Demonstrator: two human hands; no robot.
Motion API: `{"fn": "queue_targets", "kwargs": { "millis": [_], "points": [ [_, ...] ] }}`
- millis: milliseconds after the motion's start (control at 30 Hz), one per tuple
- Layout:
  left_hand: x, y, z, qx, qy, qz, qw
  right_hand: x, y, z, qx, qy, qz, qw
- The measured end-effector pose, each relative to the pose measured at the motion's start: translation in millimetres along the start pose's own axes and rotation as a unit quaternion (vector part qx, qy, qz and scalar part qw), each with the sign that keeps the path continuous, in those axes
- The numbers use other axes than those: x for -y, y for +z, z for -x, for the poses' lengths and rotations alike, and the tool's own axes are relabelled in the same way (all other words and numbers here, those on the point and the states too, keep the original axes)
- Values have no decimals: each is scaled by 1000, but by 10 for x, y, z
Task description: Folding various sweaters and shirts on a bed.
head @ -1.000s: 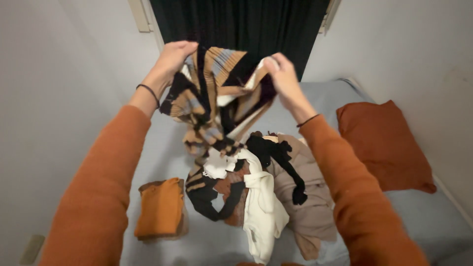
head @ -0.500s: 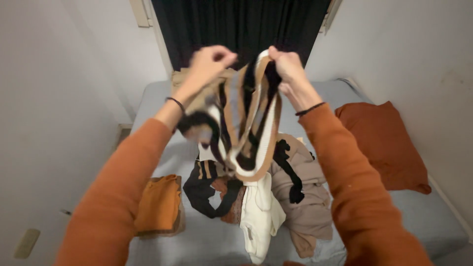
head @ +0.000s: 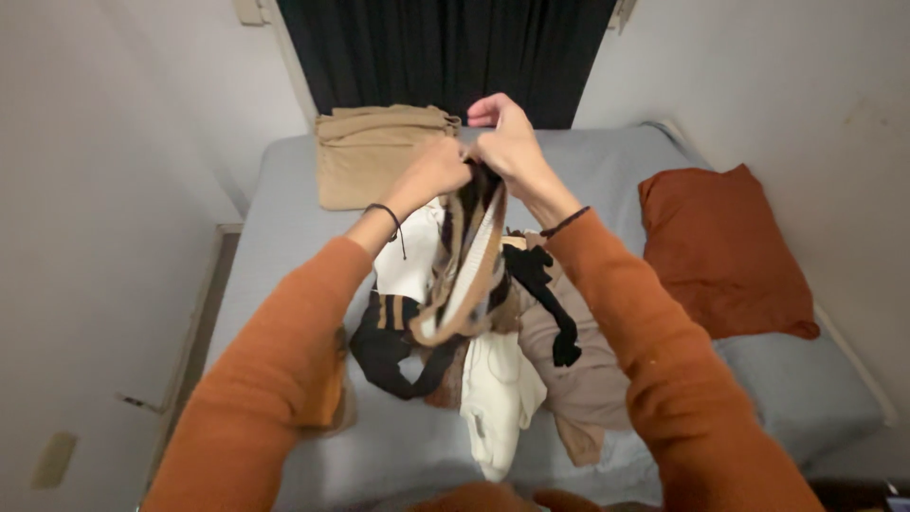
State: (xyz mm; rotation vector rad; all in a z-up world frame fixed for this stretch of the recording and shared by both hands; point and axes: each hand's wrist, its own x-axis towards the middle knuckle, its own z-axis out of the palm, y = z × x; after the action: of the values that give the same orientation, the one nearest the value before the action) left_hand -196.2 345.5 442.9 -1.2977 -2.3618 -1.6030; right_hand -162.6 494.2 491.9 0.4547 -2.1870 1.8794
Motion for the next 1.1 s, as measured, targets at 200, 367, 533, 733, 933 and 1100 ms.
{"fn": "queue_targets", "kwargs": {
  "millis": [200,367,533,733,933,1100],
  "points": [
    [-533,-9,283,-150,-110,-472,862,-32,-173,217,-72,-44,428,900],
    [-122,178,322,142,256,-639,712,204,-65,232,-126,-31,389,912],
    [1297,221,555,62,248,-611,749,245,403,637,25,-115,367,923],
    [1263,363,-13,57,241,-585,772,1052,891,1823,392,-135,186,891],
    [1135,483,72,77,219,-546,805,982,716,1730,338,-106,209,912],
    [813,401,391,84,182,-519,831,153,425,1079,24,-17,154,988]
  ]
}}
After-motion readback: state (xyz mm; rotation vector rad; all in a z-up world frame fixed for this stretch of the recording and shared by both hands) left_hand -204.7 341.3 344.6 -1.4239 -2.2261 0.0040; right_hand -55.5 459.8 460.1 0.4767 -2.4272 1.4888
